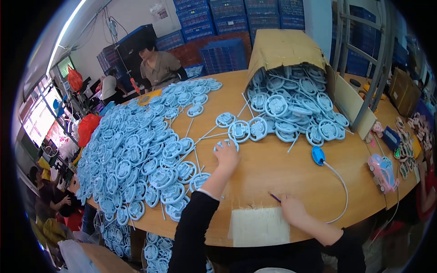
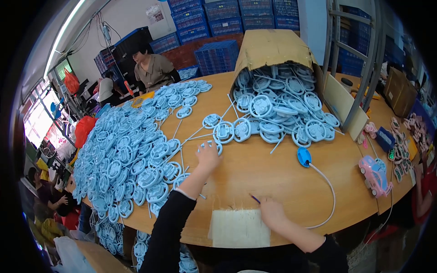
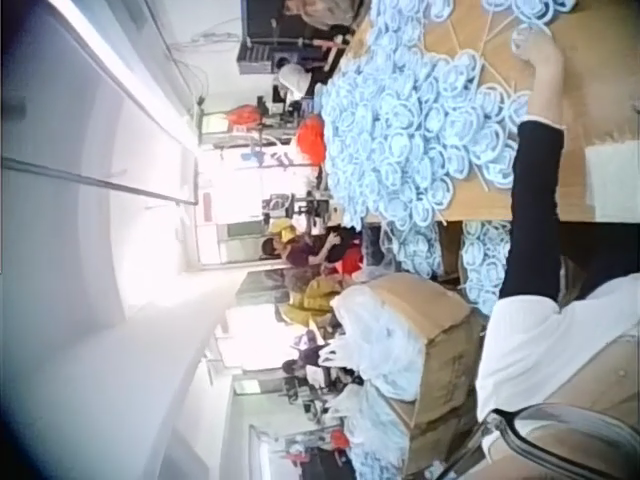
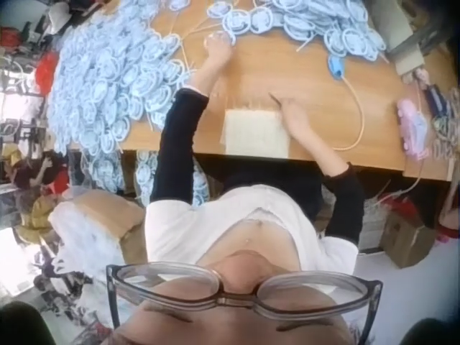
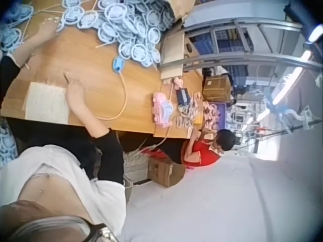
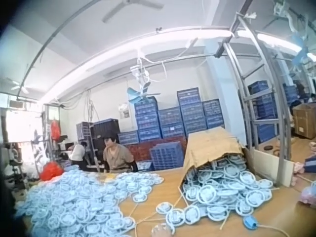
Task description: The recorder hangs a small blue fan on a rail and then uses a manual tool to thread wires or string through small blue circular plastic components.
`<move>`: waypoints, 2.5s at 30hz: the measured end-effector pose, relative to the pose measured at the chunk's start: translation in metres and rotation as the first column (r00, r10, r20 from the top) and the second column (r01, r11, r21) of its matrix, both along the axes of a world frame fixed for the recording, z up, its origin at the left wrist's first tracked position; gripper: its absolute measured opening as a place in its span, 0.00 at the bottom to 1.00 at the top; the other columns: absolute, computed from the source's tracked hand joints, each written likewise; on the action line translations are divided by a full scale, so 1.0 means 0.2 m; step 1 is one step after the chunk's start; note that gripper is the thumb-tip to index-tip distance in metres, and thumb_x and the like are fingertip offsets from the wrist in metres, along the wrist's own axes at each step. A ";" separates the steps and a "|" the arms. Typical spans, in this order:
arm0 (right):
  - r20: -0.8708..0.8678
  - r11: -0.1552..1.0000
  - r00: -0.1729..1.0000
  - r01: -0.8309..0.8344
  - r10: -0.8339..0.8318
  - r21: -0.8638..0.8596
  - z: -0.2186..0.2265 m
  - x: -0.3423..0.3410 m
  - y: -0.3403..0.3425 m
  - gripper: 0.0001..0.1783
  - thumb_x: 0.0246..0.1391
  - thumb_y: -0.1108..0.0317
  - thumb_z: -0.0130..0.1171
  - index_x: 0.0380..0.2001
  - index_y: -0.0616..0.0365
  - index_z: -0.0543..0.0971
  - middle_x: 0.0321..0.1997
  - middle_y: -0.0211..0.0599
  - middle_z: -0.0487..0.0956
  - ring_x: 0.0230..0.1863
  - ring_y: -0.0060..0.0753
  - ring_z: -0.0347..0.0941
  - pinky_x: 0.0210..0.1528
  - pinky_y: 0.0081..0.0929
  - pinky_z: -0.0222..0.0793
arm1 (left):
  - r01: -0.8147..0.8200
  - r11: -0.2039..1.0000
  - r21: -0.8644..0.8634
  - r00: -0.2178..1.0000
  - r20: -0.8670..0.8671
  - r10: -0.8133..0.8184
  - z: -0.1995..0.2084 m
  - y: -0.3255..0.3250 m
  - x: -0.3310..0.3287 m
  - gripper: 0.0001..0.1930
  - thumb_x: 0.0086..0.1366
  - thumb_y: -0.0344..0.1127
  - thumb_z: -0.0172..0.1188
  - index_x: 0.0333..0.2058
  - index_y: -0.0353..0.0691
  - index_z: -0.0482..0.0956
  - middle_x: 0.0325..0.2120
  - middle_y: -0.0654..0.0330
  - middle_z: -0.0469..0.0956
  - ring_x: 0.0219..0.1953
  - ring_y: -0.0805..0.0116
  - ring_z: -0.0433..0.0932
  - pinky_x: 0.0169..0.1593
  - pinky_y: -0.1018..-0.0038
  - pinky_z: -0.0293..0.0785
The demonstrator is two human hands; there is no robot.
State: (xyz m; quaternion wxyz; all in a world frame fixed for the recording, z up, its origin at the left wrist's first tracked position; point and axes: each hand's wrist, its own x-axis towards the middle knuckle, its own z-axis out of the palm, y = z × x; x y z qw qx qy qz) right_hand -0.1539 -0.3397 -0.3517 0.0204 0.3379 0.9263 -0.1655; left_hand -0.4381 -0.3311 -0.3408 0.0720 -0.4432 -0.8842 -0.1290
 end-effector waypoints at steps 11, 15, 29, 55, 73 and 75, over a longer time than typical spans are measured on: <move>-0.537 0.949 0.832 -0.045 -0.136 -0.311 0.17 0.25 0.00 0.09 0.51 0.69 0.48 0.33 0.64 0.69 0.31 0.48 0.70 0.35 0.50 0.67 0.36 0.37 0.63 | -0.004 0.988 -0.154 0.995 0.101 0.020 -0.07 -0.14 -0.09 0.19 0.54 0.35 0.52 0.44 0.34 0.67 0.32 0.52 0.76 0.28 0.58 0.78 0.31 0.72 0.74; -0.552 0.912 0.831 -0.174 -0.066 -0.372 0.28 0.22 -0.05 0.09 0.51 0.66 0.49 0.27 0.63 0.71 0.26 0.47 0.70 0.31 0.49 0.68 0.32 0.36 0.63 | -0.099 0.963 0.249 0.409 0.893 -0.189 0.12 -0.53 0.13 0.18 0.56 0.33 0.51 0.45 0.33 0.67 0.33 0.54 0.76 0.30 0.62 0.77 0.33 0.69 0.74; -0.367 0.848 0.930 -0.211 0.021 -0.486 0.35 0.13 -0.20 0.13 0.51 0.62 0.48 0.24 0.61 0.74 0.21 0.48 0.74 0.27 0.50 0.70 0.30 0.41 0.65 | -0.443 0.718 0.537 -0.262 0.688 -0.677 -0.05 -0.95 0.92 0.31 0.59 0.42 0.53 0.57 0.43 0.48 0.52 0.55 0.59 0.52 0.59 0.63 0.51 0.58 0.65; -0.352 0.902 0.935 -0.193 0.050 -0.385 0.30 0.15 -0.28 0.13 0.51 0.61 0.47 0.24 0.61 0.72 0.25 0.48 0.74 0.31 0.51 0.71 0.31 0.43 0.66 | -0.496 0.645 0.581 -0.220 0.635 -0.741 -0.16 -0.95 0.95 0.29 0.57 0.50 0.53 0.51 0.38 0.59 0.47 0.55 0.67 0.49 0.61 0.67 0.53 0.61 0.63; -0.432 0.892 0.901 -0.231 0.045 -0.389 0.18 0.09 -0.28 0.11 0.46 0.66 0.51 0.25 0.65 0.71 0.22 0.51 0.74 0.28 0.50 0.72 0.31 0.41 0.67 | -0.497 0.667 0.555 -0.273 0.630 -0.727 -0.15 -0.90 0.96 0.28 0.55 0.45 0.56 0.52 0.41 0.60 0.49 0.59 0.66 0.50 0.64 0.66 0.51 0.67 0.65; -0.441 0.883 0.897 -0.234 0.034 -0.408 0.18 0.09 -0.27 0.10 0.46 0.66 0.51 0.25 0.65 0.71 0.22 0.51 0.74 0.28 0.50 0.72 0.31 0.41 0.67 | -0.492 0.688 0.534 -0.308 0.632 -0.711 -0.17 -0.92 0.93 0.28 0.56 0.45 0.56 0.52 0.41 0.60 0.49 0.59 0.66 0.50 0.64 0.65 0.51 0.67 0.65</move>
